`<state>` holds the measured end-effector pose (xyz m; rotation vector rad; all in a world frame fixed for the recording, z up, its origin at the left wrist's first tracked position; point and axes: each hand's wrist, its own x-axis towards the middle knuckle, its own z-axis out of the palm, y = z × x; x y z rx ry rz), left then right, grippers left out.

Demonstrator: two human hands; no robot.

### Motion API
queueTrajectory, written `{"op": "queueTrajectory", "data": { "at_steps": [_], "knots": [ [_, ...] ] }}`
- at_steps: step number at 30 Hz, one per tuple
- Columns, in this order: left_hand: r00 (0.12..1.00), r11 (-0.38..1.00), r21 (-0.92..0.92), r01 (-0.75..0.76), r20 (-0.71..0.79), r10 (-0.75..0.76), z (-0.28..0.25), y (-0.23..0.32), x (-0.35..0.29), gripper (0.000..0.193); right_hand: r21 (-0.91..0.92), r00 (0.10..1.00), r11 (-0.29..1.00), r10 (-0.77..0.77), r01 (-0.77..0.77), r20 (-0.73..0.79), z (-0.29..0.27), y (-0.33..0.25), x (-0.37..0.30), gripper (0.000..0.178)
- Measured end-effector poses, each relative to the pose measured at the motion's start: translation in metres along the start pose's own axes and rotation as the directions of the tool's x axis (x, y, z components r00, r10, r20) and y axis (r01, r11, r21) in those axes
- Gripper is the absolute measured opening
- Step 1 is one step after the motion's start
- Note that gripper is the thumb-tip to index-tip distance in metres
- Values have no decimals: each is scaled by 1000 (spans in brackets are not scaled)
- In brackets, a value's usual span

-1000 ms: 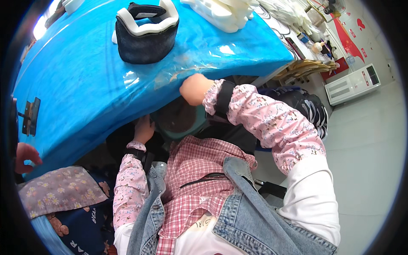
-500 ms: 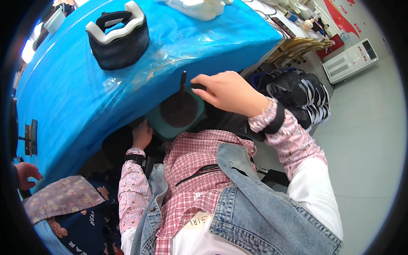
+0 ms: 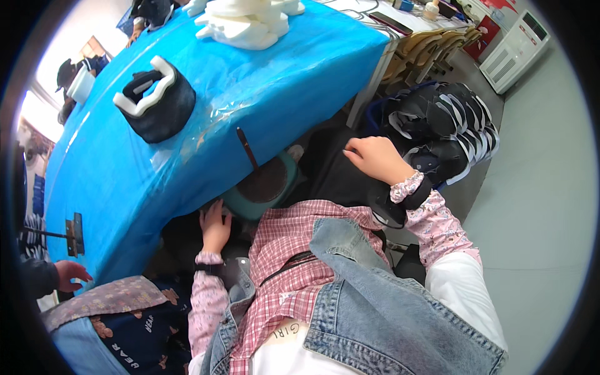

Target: The person fits a white foam insert into the heel of a black shoe upper, then uses a metal tool to press and secure the internal lining and padding into place around the ankle and tongue areas.

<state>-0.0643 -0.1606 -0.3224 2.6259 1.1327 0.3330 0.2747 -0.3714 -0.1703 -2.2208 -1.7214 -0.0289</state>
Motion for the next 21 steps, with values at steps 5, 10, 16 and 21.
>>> {"op": "queueTrajectory", "data": {
  "at_steps": [5, 10, 16, 21],
  "knots": [
    [954, 999, 8, -47, -296, 47, -78, 26, -14, 32, -146, 924, 960, 271, -239, 270, 52, 71, -43, 21],
    [943, 938, -320, 131, -252, -218, -58, -46, -56, 29, 143, 832, 932, 219, -333, 509, 131, 105, -61, 30],
    [704, 789, -173, 590, 588, -398, 19, -107, -145, 29, 280, 802, 837, 272, -470, 532, 229, 148, -111, 24],
    [753, 749, -305, 589, 543, -371, 47, -81, -165, 44, 396, 792, 915, -189, -72, 581, 275, 189, -116, 21]
  ]
}}
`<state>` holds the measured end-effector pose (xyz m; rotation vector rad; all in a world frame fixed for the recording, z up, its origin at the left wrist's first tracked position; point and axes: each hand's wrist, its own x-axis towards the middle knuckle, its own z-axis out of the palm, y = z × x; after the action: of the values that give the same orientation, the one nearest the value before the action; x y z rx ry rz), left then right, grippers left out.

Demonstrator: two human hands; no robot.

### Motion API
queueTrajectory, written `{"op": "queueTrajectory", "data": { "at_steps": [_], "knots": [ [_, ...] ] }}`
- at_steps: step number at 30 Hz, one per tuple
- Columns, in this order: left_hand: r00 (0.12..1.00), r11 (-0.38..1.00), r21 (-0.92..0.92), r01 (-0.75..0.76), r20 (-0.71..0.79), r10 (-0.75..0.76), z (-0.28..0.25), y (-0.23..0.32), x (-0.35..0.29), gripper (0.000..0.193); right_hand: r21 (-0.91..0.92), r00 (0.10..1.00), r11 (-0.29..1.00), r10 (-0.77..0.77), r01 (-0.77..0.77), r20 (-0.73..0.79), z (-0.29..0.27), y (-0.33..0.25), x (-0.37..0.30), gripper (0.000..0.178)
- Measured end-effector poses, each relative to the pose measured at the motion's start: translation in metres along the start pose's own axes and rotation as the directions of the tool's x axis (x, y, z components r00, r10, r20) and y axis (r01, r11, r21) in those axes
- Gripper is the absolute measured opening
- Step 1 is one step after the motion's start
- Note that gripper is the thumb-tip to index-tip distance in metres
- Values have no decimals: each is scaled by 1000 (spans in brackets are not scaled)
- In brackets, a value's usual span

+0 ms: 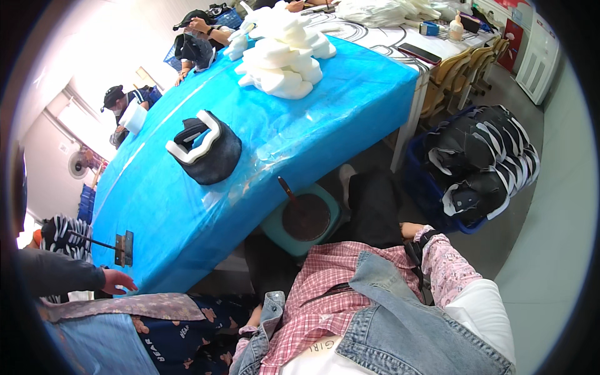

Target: The person fits a white foam insert into the heel of a black shoe upper, then uses a metal tool to press and secure the internal lining and padding into place around the ankle and tongue areas.

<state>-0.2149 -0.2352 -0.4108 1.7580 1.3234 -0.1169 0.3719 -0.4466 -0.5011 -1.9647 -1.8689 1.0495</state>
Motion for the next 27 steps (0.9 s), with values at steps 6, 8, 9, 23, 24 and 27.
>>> {"op": "queueTrajectory", "data": {
  "at_steps": [6, 8, 9, 23, 24, 27],
  "knots": [
    [974, 970, 177, 166, 122, -189, -8, -50, 15, 61, 248, 955, 922, 292, -297, 56, -4, -34, 11, 38],
    [977, 984, 136, 114, 163, -135, -14, -71, 11, 63, 244, 903, 870, 424, -428, 74, -29, -75, 11, 37],
    [977, 963, 253, 94, 163, -138, -20, -74, 10, 58, 231, 878, 848, 471, -477, 87, -41, -92, 12, 37],
    [354, 82, 722, -688, 235, 905, -168, 453, 48, 33, 407, 817, 709, 504, -576, 279, 35, 22, 14, 28],
    [369, 46, 707, -706, 312, 875, -163, 470, 63, 39, 412, 793, 678, 531, -609, 298, 45, 27, 9, 28],
    [383, -49, 679, -732, 470, 795, -158, 487, 97, 66, 399, 765, 652, 552, -645, 333, 54, 29, 5, 27]
  ]
}}
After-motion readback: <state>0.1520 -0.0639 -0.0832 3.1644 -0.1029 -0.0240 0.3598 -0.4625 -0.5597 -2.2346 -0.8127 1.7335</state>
